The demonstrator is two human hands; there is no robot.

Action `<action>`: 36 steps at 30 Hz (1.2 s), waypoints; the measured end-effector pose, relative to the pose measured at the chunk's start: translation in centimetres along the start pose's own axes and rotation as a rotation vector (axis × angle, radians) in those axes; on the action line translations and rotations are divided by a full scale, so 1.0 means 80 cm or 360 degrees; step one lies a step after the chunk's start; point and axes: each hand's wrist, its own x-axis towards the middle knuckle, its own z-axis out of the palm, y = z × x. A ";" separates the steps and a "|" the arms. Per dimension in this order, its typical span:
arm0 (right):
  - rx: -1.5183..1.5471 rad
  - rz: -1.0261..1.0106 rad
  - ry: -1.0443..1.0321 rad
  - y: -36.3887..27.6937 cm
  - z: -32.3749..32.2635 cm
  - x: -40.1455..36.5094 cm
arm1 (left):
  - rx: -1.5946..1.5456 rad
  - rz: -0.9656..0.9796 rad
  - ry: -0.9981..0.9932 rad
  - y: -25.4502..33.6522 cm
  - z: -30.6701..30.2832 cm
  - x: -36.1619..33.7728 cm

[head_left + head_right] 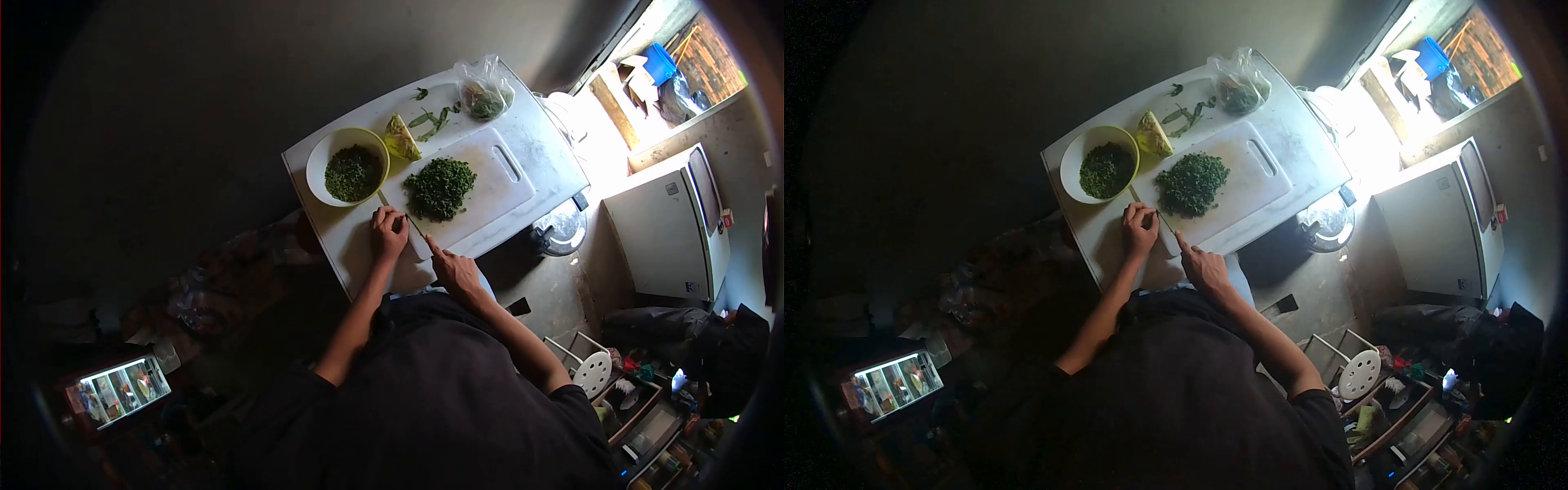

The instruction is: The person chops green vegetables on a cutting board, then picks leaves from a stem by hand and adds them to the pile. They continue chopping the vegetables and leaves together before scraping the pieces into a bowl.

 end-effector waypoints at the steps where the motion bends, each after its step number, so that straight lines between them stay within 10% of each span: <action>1: -0.0004 -0.0006 0.0009 0.000 0.000 -0.001 | -0.0009 -0.0011 0.0002 0.000 0.001 0.000; 36: 0.0086 -0.0055 0.0036 0.007 0.003 0.000 | -0.0057 0.0042 0.0049 0.001 -0.004 0.000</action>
